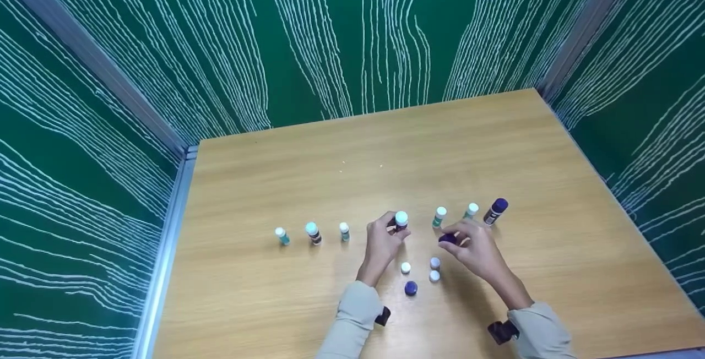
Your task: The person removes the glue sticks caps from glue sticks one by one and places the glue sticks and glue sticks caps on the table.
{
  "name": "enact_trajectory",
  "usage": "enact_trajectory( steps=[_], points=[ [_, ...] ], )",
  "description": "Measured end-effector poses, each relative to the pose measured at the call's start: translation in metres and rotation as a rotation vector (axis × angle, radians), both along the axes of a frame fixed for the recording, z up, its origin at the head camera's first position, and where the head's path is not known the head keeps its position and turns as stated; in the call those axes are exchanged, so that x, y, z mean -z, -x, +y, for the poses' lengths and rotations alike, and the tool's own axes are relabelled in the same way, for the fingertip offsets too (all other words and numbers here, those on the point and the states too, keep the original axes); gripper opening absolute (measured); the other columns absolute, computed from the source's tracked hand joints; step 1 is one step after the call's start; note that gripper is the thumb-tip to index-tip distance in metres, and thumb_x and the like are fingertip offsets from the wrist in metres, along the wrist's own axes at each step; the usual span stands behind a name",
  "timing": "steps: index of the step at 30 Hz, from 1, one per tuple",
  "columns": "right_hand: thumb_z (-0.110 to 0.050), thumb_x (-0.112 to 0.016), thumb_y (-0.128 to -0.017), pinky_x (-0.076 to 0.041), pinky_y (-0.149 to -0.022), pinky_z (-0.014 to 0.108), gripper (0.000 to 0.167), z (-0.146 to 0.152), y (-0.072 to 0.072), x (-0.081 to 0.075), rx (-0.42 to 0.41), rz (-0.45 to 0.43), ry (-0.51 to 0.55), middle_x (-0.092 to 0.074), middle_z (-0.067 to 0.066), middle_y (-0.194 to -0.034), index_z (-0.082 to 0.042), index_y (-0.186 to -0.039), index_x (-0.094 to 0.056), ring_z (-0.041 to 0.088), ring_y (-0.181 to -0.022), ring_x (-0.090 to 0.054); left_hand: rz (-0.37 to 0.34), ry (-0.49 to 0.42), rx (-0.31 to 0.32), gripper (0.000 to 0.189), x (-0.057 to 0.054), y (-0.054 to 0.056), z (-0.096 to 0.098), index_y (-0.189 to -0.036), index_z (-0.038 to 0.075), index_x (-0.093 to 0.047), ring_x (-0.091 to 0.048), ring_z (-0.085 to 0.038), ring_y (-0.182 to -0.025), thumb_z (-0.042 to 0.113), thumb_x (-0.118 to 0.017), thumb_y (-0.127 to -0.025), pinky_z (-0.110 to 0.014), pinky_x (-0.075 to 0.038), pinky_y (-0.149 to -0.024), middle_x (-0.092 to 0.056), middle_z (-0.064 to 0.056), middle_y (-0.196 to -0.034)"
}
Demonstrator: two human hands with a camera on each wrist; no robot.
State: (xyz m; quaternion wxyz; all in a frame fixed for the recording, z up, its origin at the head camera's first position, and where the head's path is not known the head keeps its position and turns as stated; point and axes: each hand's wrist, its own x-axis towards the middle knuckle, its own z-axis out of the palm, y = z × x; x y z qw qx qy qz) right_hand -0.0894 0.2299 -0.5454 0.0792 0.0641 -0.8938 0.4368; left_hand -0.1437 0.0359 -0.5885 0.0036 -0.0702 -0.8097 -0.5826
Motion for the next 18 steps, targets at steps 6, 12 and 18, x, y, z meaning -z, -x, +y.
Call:
enact_trajectory(
  steps=[6, 12, 18],
  points=[
    [0.002, -0.078, -0.073, -0.054, -0.059, 0.021, 0.023, 0.007, -0.002, 0.017, 0.033, -0.104, 0.005, -0.065, 0.008, -0.089, -0.002, -0.094, -0.07, 0.02, -0.074, -0.062, -0.033, 0.073, -0.011, 0.026, 0.003, 0.001, 0.008, -0.098, 0.007, -0.069, -0.067, -0.019, -0.094, -0.003, -0.076, -0.075, -0.021, -0.054, -0.079, -0.071, -0.005, -0.094],
    [-0.001, -0.072, -0.079, -0.053, -0.066, 0.024, 0.026, 0.016, -0.004, 0.032, 0.06, -0.261, 0.006, -0.062, 0.011, -0.099, 0.001, -0.105, -0.066, 0.023, -0.083, -0.059, -0.082, 0.165, -0.028, 0.025, 0.008, 0.0, 0.016, -0.1, 0.011, -0.068, -0.066, -0.017, -0.096, 0.002, -0.076, -0.077, -0.024, -0.053, -0.083, -0.07, -0.001, -0.095],
    [-0.001, -0.07, -0.082, -0.052, -0.068, 0.025, 0.028, 0.02, -0.006, 0.047, 0.081, -0.35, 0.015, -0.06, 0.011, -0.102, 0.0, -0.11, -0.065, 0.023, -0.086, -0.057, -0.095, 0.157, -0.027, 0.024, 0.018, 0.003, 0.022, -0.095, 0.011, -0.067, -0.065, -0.018, -0.096, 0.0, -0.075, -0.076, -0.022, -0.053, -0.082, -0.069, -0.001, -0.092]
  ],
)
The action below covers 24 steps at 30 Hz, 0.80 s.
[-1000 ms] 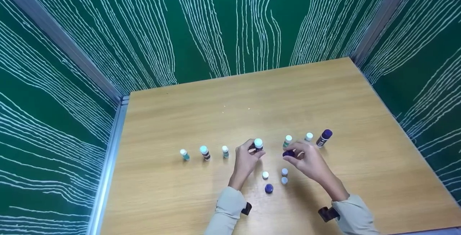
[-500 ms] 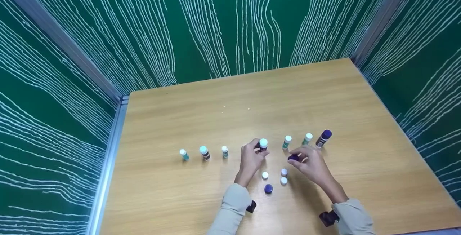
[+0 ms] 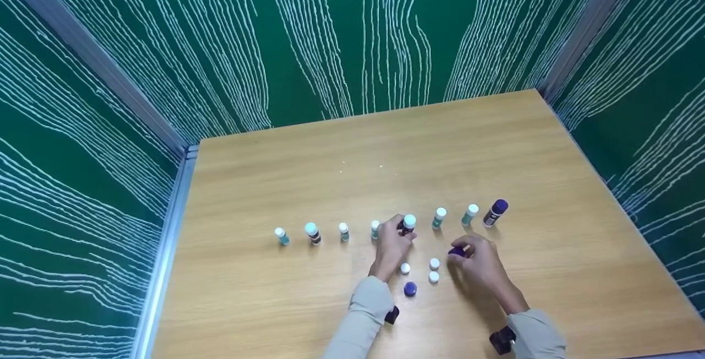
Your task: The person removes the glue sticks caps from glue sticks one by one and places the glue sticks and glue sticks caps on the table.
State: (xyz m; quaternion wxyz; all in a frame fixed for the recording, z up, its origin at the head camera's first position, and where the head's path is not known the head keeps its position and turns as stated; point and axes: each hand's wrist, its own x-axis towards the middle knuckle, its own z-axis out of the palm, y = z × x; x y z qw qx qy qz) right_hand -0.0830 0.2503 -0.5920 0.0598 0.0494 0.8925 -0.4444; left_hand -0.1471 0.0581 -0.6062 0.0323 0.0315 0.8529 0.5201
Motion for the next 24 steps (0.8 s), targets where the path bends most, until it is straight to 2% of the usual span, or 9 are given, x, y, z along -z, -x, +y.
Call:
enact_trajectory(
  steps=[4, 11, 16, 24],
  points=[
    [-0.001, -0.07, -0.082, -0.053, -0.068, 0.025, 0.029, 0.0, -0.002, 0.008, 0.012, -0.025, 0.012, -0.059, 0.012, -0.103, 0.0, -0.11, -0.064, 0.023, -0.086, -0.056, 0.0, -0.002, -0.023, 0.021, 0.005, 0.002, 0.002, -0.089, 0.012, -0.066, -0.065, -0.016, -0.092, -0.002, -0.075, -0.075, -0.022, -0.053, -0.081, -0.067, 0.001, -0.085],
    [0.002, -0.072, -0.079, -0.056, -0.077, 0.036, 0.024, -0.001, -0.006, 0.019, -0.007, 0.057, -0.046, -0.061, 0.014, -0.1, 0.002, -0.102, -0.067, 0.026, -0.09, -0.06, 0.002, 0.043, -0.042, 0.02, 0.008, 0.006, 0.004, -0.088, 0.014, -0.064, -0.064, -0.016, -0.093, 0.003, -0.076, -0.077, -0.024, -0.052, -0.082, -0.066, 0.004, -0.085],
    [0.003, -0.072, -0.079, -0.055, -0.082, 0.041, 0.024, -0.002, -0.008, 0.024, -0.012, 0.035, -0.067, -0.061, 0.012, -0.099, 0.0, -0.102, -0.068, 0.027, -0.094, -0.059, -0.011, 0.041, -0.067, 0.021, 0.009, 0.008, 0.005, -0.089, 0.015, -0.065, -0.064, -0.013, -0.091, 0.001, -0.075, -0.077, -0.022, -0.052, -0.081, -0.066, 0.006, -0.082],
    [0.004, -0.073, -0.078, -0.054, -0.082, 0.043, 0.025, -0.004, -0.009, 0.027, -0.016, 0.016, -0.091, -0.059, 0.011, -0.097, 0.0, -0.101, -0.068, 0.027, -0.092, -0.057, -0.039, 0.001, -0.09, 0.027, 0.006, 0.008, 0.008, -0.097, 0.016, -0.067, -0.062, -0.02, -0.103, 0.002, -0.076, -0.076, -0.029, -0.051, -0.09, -0.069, -0.001, -0.098]
  ],
)
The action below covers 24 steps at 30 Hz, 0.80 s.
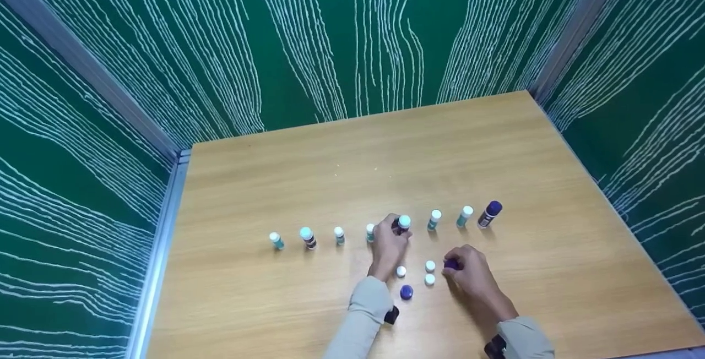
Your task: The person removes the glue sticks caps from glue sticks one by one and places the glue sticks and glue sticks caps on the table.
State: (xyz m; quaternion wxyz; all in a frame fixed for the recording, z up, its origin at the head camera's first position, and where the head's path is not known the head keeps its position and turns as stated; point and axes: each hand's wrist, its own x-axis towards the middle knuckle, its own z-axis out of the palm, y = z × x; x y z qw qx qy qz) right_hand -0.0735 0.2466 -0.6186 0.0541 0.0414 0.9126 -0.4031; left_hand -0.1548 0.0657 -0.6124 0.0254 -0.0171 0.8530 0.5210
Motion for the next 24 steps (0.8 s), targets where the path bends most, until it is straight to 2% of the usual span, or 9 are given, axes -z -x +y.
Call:
enact_trajectory(
  steps=[4, 7, 10, 14, 17, 20, 24],
  points=[
    [0.002, -0.073, -0.078, -0.054, -0.083, 0.044, 0.027, -0.001, 0.0, -0.002, -0.01, -0.034, -0.013, -0.057, 0.01, -0.098, -0.002, -0.105, -0.067, 0.025, -0.092, -0.056, 0.0, -0.025, -0.008, 0.029, -0.001, -0.001, -0.001, -0.102, 0.015, -0.066, -0.061, -0.018, -0.105, 0.0, -0.074, -0.078, -0.025, -0.051, -0.089, -0.067, 0.0, -0.103],
    [-0.002, -0.074, -0.079, -0.054, -0.084, 0.045, 0.032, 0.0, -0.001, -0.005, -0.013, -0.068, -0.027, -0.057, 0.011, -0.101, -0.002, -0.11, -0.066, 0.025, -0.093, -0.056, 0.01, -0.056, -0.011, 0.034, -0.004, -0.003, -0.001, -0.109, 0.012, -0.063, -0.06, -0.021, -0.108, -0.002, -0.073, -0.079, -0.025, -0.05, -0.09, -0.065, -0.005, -0.11],
    [-0.006, -0.074, -0.081, -0.055, -0.079, 0.04, 0.035, 0.003, -0.002, -0.011, 0.002, -0.086, -0.028, -0.056, 0.011, -0.104, -0.002, -0.114, -0.064, 0.024, -0.091, -0.055, 0.017, -0.092, -0.021, 0.039, -0.009, -0.007, -0.001, -0.114, 0.006, -0.061, -0.059, -0.026, -0.109, -0.003, -0.072, -0.079, -0.027, -0.051, -0.09, -0.063, -0.012, -0.114],
    [-0.008, -0.072, -0.082, -0.049, -0.066, 0.03, 0.031, 0.009, -0.007, -0.02, 0.027, -0.018, -0.028, -0.059, 0.014, -0.102, 0.001, -0.111, -0.064, 0.024, -0.085, -0.056, 0.034, -0.076, -0.057, 0.043, -0.017, -0.018, -0.003, -0.12, 0.002, -0.057, -0.061, -0.027, -0.102, 0.002, -0.073, -0.08, -0.026, -0.053, -0.085, -0.059, -0.014, -0.116],
    [-0.008, -0.069, -0.084, -0.047, -0.062, 0.027, 0.027, 0.014, -0.009, -0.026, 0.043, 0.032, -0.027, -0.06, 0.017, -0.102, 0.002, -0.109, -0.064, 0.025, -0.082, -0.057, 0.061, -0.031, -0.111, 0.038, -0.021, -0.028, -0.006, -0.118, 0.004, -0.058, -0.061, -0.025, -0.096, 0.011, -0.072, -0.083, -0.025, -0.054, -0.08, -0.059, -0.011, -0.113],
    [-0.008, -0.066, -0.086, -0.048, -0.062, 0.027, 0.027, 0.018, -0.009, -0.032, 0.061, 0.031, -0.02, -0.059, 0.018, -0.104, 0.002, -0.111, -0.063, 0.025, -0.083, -0.057, 0.093, -0.025, -0.153, 0.025, -0.023, -0.037, -0.008, -0.108, 0.005, -0.062, -0.06, -0.023, -0.096, 0.016, -0.07, -0.086, -0.026, -0.055, -0.079, -0.06, -0.009, -0.106],
    [-0.007, -0.064, -0.087, -0.05, -0.064, 0.029, 0.028, 0.024, -0.006, -0.037, 0.088, 0.02, -0.018, -0.059, 0.019, -0.107, 0.001, -0.114, -0.062, 0.027, -0.086, -0.057, 0.107, -0.112, -0.128, 0.017, -0.023, -0.046, -0.006, -0.099, 0.005, -0.066, -0.06, -0.021, -0.096, 0.004, -0.071, -0.082, -0.028, -0.056, -0.079, -0.062, -0.006, -0.098]
  ],
)
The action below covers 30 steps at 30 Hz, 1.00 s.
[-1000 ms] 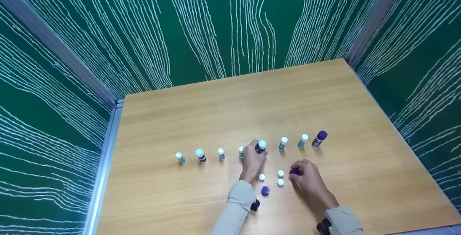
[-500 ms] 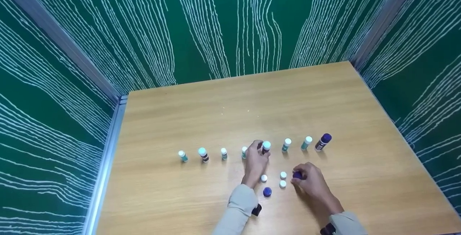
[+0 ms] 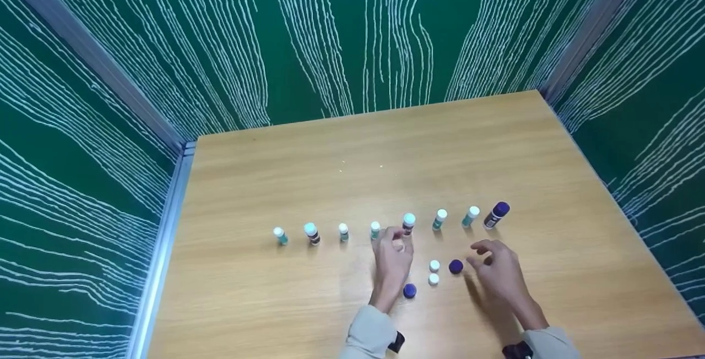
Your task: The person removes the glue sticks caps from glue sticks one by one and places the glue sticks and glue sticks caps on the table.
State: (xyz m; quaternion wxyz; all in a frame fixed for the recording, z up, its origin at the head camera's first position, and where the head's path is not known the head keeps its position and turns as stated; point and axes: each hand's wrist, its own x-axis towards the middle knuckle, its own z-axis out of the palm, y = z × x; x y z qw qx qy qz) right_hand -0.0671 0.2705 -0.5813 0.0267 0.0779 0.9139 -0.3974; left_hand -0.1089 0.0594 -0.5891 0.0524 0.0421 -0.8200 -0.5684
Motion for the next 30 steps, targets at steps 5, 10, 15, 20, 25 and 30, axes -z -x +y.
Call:
enact_trajectory(
  steps=[5, 10, 15, 20, 25, 30],
  points=[
    [-0.007, -0.064, -0.088, -0.052, -0.064, 0.029, 0.029, 0.004, 0.004, -0.006, 0.017, 0.002, 0.024, -0.058, 0.019, -0.109, 0.001, -0.115, -0.061, 0.029, -0.089, -0.058, -0.02, -0.105, 0.094, 0.027, 0.001, -0.004, 0.007, -0.1, 0.009, -0.068, -0.061, -0.022, -0.096, -0.002, -0.073, -0.076, -0.029, -0.056, -0.078, -0.064, -0.004, -0.098],
    [-0.007, -0.065, -0.087, -0.054, -0.068, 0.031, 0.028, 0.003, 0.01, -0.01, 0.016, 0.05, 0.031, -0.058, 0.019, -0.107, 0.0, -0.114, -0.061, 0.03, -0.089, -0.06, -0.056, -0.151, 0.137, 0.027, 0.007, -0.006, 0.016, -0.106, 0.01, -0.066, -0.061, -0.029, -0.099, 0.006, -0.073, -0.08, -0.029, -0.055, -0.08, -0.064, -0.011, -0.104],
    [-0.004, -0.067, -0.085, -0.055, -0.07, 0.032, 0.028, 0.001, 0.017, -0.015, 0.015, 0.107, 0.026, -0.059, 0.02, -0.105, 0.001, -0.112, -0.062, 0.031, -0.087, -0.061, -0.113, -0.164, 0.153, 0.031, 0.012, -0.006, 0.027, -0.113, 0.009, -0.063, -0.06, -0.028, -0.103, 0.009, -0.071, -0.083, -0.033, -0.053, -0.086, -0.062, -0.013, -0.11],
    [0.001, -0.071, -0.08, -0.054, -0.064, 0.024, 0.024, -0.002, 0.026, -0.017, 0.002, 0.225, 0.028, -0.063, 0.021, -0.098, 0.004, -0.104, -0.065, 0.03, -0.078, -0.064, -0.129, -0.099, 0.179, 0.033, 0.015, 0.0, 0.037, -0.115, 0.007, -0.062, -0.06, -0.025, -0.102, 0.01, -0.069, -0.084, -0.031, -0.052, -0.086, -0.062, -0.01, -0.112],
    [0.004, -0.073, -0.077, -0.052, -0.06, 0.021, 0.02, -0.005, 0.035, -0.018, -0.018, 0.304, 0.027, -0.064, 0.019, -0.091, 0.004, -0.096, -0.067, 0.028, -0.071, -0.064, -0.18, -0.045, 0.216, 0.037, 0.014, 0.008, 0.044, -0.122, 0.009, -0.057, -0.057, -0.021, -0.107, 0.012, -0.066, -0.086, -0.029, -0.049, -0.088, -0.059, -0.003, -0.118],
    [0.004, -0.071, -0.078, -0.055, -0.063, 0.027, 0.019, -0.009, 0.046, -0.02, -0.037, 0.301, 0.02, -0.063, 0.016, -0.091, 0.003, -0.096, -0.066, 0.029, -0.074, -0.063, -0.182, -0.005, 0.241, 0.042, 0.011, 0.013, 0.051, -0.126, 0.006, -0.053, -0.056, -0.025, -0.111, 0.012, -0.065, -0.087, -0.03, -0.048, -0.093, -0.057, -0.008, -0.121]
  ],
)
